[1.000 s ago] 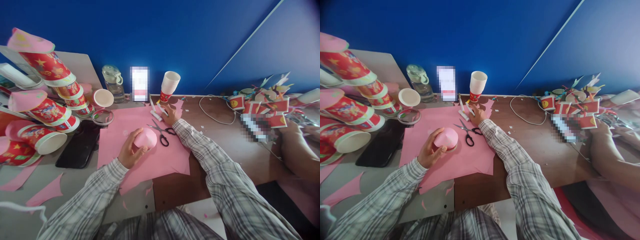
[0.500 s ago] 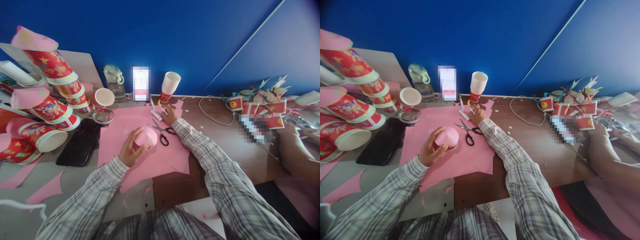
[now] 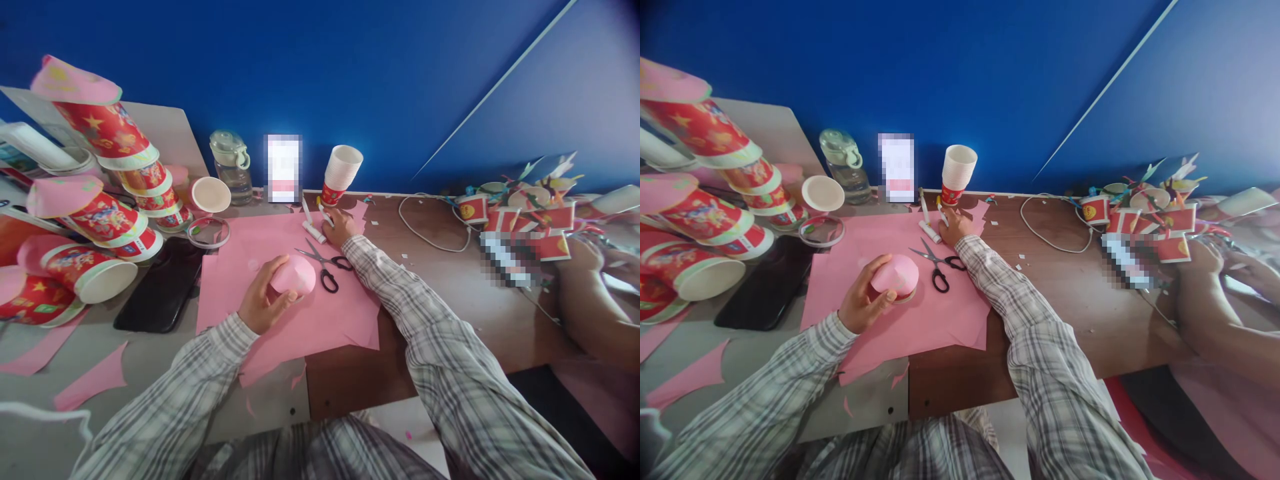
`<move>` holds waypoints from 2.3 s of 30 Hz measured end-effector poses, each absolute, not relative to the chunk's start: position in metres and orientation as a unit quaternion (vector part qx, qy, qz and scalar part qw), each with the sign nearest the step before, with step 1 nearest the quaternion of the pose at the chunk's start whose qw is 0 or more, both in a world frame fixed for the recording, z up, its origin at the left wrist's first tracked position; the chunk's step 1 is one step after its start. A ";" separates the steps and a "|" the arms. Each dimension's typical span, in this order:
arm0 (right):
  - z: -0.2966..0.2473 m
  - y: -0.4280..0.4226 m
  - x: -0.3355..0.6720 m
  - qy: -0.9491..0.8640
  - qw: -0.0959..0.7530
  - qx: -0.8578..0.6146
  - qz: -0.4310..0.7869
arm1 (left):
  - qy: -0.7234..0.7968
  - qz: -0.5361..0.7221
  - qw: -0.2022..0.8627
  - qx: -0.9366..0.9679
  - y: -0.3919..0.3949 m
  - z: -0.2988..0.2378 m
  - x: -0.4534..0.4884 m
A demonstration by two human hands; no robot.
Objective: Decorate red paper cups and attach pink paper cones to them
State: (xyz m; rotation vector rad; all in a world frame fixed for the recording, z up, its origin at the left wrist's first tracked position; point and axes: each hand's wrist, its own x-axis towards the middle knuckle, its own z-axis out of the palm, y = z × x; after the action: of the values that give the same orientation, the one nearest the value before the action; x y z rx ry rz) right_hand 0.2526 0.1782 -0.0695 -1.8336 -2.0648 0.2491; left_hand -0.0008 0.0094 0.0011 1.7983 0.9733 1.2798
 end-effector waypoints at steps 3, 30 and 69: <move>-0.069 0.183 0.249 -0.728 0.180 -0.657 0.083 | 0.380 0.495 0.362 0.692 0.009 0.001 -0.001; -0.050 0.157 0.249 -0.763 0.196 -0.599 0.144 | 0.394 0.480 0.334 0.710 0.010 0.001 -0.001; 0.022 -0.011 0.224 -0.537 0.516 -0.315 0.589 | 0.328 0.632 0.109 0.694 -0.014 0.030 -0.008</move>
State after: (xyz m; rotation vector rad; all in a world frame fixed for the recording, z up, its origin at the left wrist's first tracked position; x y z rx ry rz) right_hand 0.2242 -0.0113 0.0221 -0.7577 -1.2896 1.4136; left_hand -0.0080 -0.0140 0.0298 2.0406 0.9633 1.8580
